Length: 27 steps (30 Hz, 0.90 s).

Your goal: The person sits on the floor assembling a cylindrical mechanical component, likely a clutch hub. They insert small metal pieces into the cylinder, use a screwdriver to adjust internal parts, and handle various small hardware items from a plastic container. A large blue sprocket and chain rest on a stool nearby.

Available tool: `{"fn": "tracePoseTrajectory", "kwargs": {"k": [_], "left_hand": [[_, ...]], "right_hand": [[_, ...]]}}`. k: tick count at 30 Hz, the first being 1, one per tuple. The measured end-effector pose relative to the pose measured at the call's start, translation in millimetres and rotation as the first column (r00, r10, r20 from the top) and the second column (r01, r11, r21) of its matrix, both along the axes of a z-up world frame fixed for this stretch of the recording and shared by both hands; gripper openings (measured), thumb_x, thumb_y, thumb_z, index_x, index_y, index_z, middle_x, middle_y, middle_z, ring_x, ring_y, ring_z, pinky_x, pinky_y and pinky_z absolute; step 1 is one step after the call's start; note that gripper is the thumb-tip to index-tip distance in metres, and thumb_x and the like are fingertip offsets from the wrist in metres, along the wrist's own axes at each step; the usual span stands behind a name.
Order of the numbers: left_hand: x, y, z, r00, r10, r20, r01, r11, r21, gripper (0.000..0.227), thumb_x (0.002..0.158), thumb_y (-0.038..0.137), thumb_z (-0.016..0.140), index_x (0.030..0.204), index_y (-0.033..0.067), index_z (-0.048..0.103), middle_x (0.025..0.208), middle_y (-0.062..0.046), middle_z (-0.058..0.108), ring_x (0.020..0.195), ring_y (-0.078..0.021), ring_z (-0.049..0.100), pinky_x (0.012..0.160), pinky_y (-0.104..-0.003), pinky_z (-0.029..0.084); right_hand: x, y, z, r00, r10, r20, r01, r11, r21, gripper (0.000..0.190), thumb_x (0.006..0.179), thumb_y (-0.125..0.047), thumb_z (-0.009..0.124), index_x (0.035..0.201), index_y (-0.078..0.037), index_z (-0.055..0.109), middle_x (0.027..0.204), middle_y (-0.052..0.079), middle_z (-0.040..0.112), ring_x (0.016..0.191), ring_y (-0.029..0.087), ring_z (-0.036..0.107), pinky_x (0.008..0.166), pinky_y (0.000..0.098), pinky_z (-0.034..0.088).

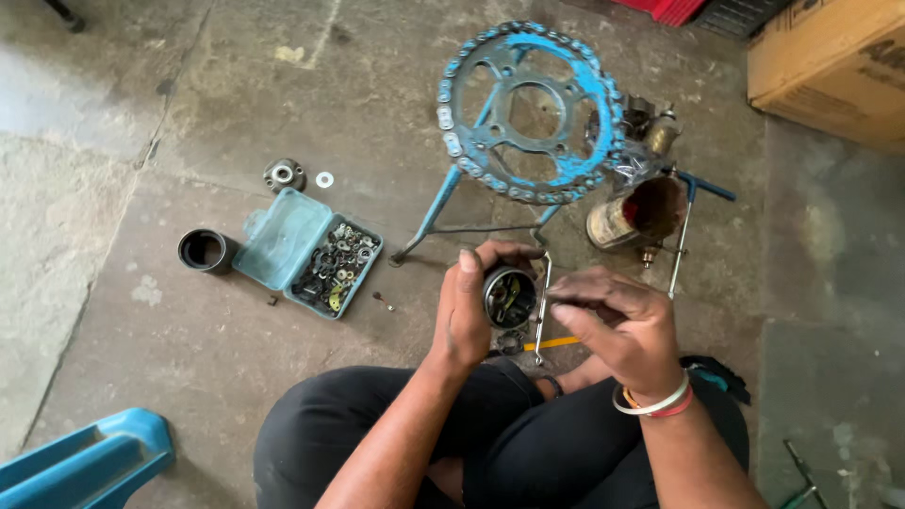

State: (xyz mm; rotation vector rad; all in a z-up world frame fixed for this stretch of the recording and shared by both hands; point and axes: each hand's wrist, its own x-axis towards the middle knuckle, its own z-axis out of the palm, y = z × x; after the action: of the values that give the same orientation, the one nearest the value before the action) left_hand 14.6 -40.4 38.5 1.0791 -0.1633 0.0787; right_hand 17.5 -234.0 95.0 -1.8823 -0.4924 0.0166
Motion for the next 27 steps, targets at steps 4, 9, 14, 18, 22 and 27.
{"fn": "tracePoseTrajectory", "kwargs": {"k": [4,9,14,18,22,27], "left_hand": [[1.6,-5.7,-3.7,0.996,-0.061,0.071,0.057,0.996,0.061,0.087,0.108,0.066,0.023,0.125,-0.0087,0.065,0.109,-0.014,0.068,0.105,-0.0232,0.065,0.097,-0.035,0.051],[8.3,-10.3,-16.2,0.989,-0.139,0.057,0.128,0.978,0.168,0.088,0.106,0.068,0.024,0.125,-0.0079,0.065,0.106,-0.014,0.069,0.102,-0.0219,0.065,0.094,-0.033,0.052],[12.4,-16.7,-27.5,0.988,-0.129,-0.089,0.137,0.986,0.096,0.086,0.108,0.064,0.02,0.127,-0.0066,0.066,0.1,-0.011,0.068,0.096,-0.0188,0.064,0.089,-0.031,0.051],[20.6,-19.9,-37.8,0.934,-0.184,-0.305,0.169,0.983,-0.074,0.084,0.105,0.062,0.021,0.127,-0.0049,0.066,0.101,-0.009,0.066,0.095,-0.017,0.062,0.087,-0.03,0.05],[22.6,-19.6,-44.7,0.922,-0.172,-0.346,0.19,0.982,0.018,0.082,0.105,0.062,0.026,0.126,-0.004,0.068,0.101,-0.008,0.065,0.095,-0.0165,0.061,0.086,-0.03,0.05],[19.4,-20.0,-47.3,0.921,-0.171,-0.351,0.217,0.971,0.096,0.076,0.104,0.061,0.033,0.126,-0.0029,0.067,0.109,-0.01,0.067,0.103,-0.0175,0.059,0.094,-0.031,0.047]], "right_hand": [[6.8,1.9,11.2,0.99,0.047,0.135,-0.012,0.968,-0.249,0.021,0.082,-0.001,0.079,0.102,-0.004,0.078,0.102,0.006,0.076,0.091,0.017,0.075,0.079,0.0277,0.059],[9.3,10.7,5.2,0.983,0.088,0.158,-0.035,0.95,-0.31,0.024,0.078,-0.001,0.08,0.101,-0.008,0.08,0.094,0.006,0.07,0.083,0.018,0.073,0.072,0.0285,0.058],[9.6,14.5,5.1,0.978,0.067,0.197,0.016,0.92,-0.393,0.021,0.077,-0.003,0.082,0.098,-0.008,0.08,0.095,0.008,0.068,0.083,0.02,0.071,0.072,0.0303,0.057],[14.4,13.1,9.5,0.984,0.002,0.179,0.071,0.914,-0.4,0.019,0.08,-0.005,0.082,0.099,-0.007,0.078,0.096,0.007,0.073,0.082,0.02,0.073,0.073,0.0308,0.057],[15.7,14.7,4.6,0.995,-0.001,0.103,0.046,0.901,-0.432,0.017,0.081,-0.005,0.08,0.098,-0.006,0.078,0.094,0.008,0.076,0.083,0.021,0.075,0.073,0.0315,0.058],[16.7,11.9,-6.6,0.998,0.034,0.06,0.0,0.869,-0.495,0.015,0.08,-0.005,0.079,0.096,-0.006,0.079,0.093,0.009,0.078,0.085,0.023,0.076,0.073,0.0326,0.058]]}}
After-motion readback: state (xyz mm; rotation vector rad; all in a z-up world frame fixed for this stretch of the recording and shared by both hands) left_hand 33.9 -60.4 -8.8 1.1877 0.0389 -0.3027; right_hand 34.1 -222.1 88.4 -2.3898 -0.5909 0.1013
